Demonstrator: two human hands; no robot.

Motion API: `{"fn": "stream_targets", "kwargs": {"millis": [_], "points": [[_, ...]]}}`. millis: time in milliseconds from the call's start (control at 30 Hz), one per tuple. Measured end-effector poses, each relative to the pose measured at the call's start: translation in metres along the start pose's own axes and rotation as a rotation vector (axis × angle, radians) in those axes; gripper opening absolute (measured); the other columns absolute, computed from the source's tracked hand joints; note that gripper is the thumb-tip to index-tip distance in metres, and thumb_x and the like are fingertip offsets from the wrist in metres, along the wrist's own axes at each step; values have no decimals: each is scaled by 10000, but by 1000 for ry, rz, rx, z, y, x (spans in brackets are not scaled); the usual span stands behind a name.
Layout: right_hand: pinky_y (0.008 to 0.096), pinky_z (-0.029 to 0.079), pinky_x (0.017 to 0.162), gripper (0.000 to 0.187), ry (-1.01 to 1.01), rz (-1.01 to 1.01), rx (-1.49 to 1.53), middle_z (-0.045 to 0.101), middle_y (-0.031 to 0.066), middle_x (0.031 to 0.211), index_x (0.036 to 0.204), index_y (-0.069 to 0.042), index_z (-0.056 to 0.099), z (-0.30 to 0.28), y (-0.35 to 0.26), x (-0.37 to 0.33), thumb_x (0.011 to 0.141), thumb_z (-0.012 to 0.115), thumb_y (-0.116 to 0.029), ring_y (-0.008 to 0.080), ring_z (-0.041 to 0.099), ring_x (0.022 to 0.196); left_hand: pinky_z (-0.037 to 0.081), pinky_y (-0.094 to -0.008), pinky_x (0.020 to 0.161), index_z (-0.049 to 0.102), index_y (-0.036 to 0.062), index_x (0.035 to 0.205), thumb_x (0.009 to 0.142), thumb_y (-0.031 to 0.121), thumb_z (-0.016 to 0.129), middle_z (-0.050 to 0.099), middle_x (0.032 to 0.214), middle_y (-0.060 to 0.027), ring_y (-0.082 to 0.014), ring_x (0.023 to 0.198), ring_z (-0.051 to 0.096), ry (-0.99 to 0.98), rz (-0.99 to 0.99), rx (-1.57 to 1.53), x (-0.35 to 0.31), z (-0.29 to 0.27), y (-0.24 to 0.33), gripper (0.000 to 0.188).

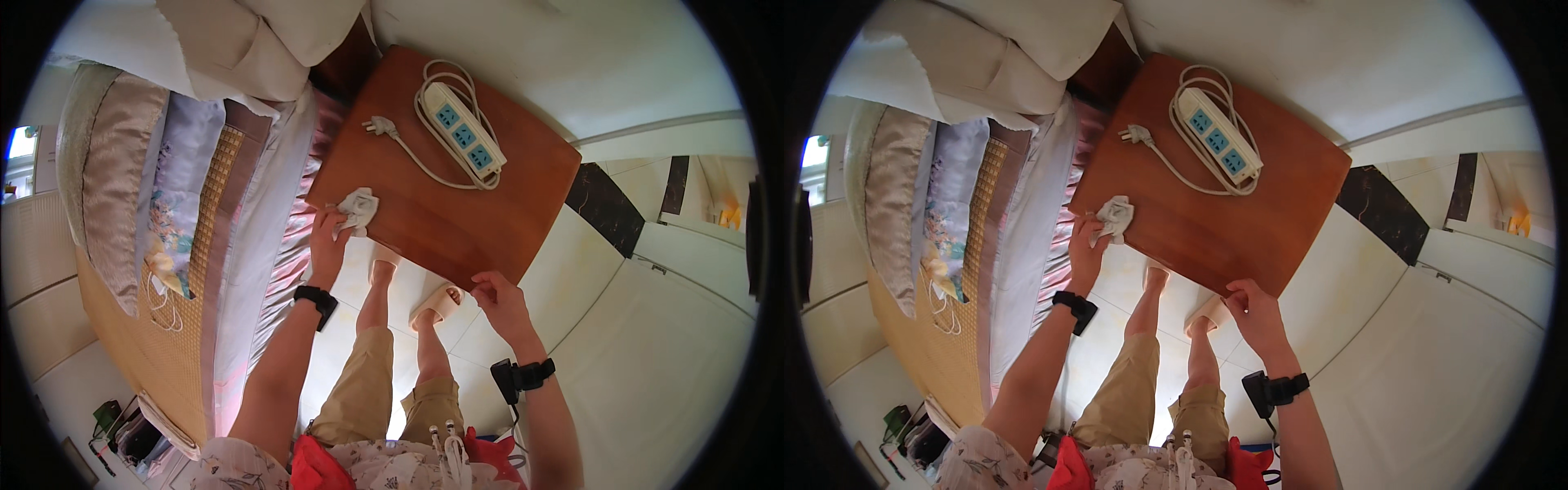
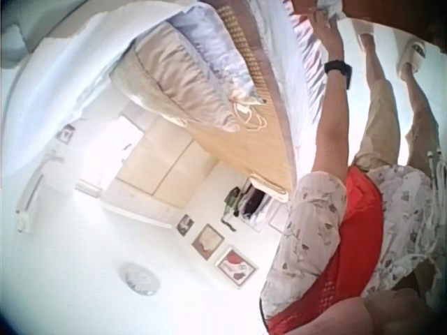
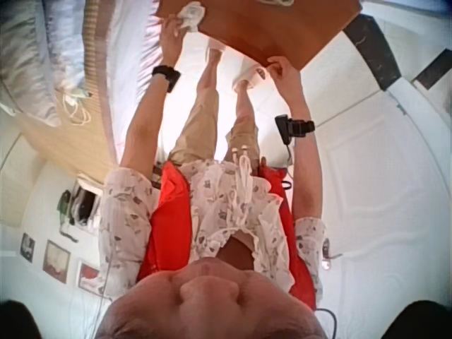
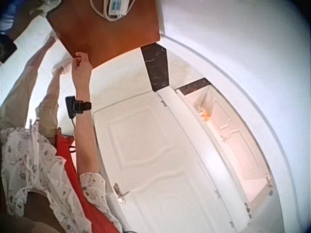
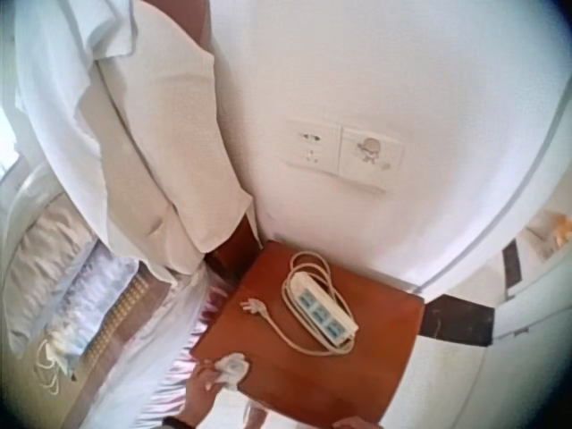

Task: The person wipes a wooden nightstand, a wall section, a bed frame, and a closet door using a white cloth, handles a power strip, and adjusts clothing on a drying rack.

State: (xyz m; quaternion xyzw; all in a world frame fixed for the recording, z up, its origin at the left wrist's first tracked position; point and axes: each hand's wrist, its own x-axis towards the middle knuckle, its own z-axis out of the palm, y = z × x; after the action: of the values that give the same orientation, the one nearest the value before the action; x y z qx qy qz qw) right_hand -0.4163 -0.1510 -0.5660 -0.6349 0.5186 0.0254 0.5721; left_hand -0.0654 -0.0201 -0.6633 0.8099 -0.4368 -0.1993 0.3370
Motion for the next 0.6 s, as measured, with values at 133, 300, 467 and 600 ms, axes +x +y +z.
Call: {"fn": "stream_targets", "kwargs": {"millis": [133, 300, 467, 600], "points": [[348, 581, 759, 206, 55, -10, 64, 768, 105, 935, 1181, -33, 685, 2, -40, 21, 975, 692, -39, 223, 727, 820, 532, -410, 931, 648, 35, 1028, 814, 16, 792, 621, 1129, -129, -330, 1066, 626, 149, -152, -111, -30, 33, 21, 259], [374, 577, 810, 195, 211, -182, -39, 745, 127, 1095, 1152, -45, 693, -6, -95, 64, 960, 681, -14, 260, 725, 928, 513, -382, 876, 649, 20, 1005, 836, 48, 808, 632, 1026, -103, -278, 958, 622, 358, -302, -119, 24, -4, -51, 234], [418, 535, 1000, 422, 488, -403, -387, 626, 140, 1416, 1318, -82, 638, -28, -116, 117, 912, 713, 8, 331, 595, 1299, 523, -425, 921, 668, 20, 992, 819, 23, 793, 638, 1071, -153, -370, 1022, 640, 302, -189, -5, 59, -37, -43, 213], [441, 468, 1140, 772, 608, -427, -493, 504, 145, 1573, 1567, -131, 446, -33, -114, 180, 873, 754, 7, 391, 438, 1455, 536, -443, 920, 689, 14, 1021, 801, -11, 767, 660, 1096, -177, -396, 1040, 657, 116, -79, 49, 67, -42, -30, 235]]}}
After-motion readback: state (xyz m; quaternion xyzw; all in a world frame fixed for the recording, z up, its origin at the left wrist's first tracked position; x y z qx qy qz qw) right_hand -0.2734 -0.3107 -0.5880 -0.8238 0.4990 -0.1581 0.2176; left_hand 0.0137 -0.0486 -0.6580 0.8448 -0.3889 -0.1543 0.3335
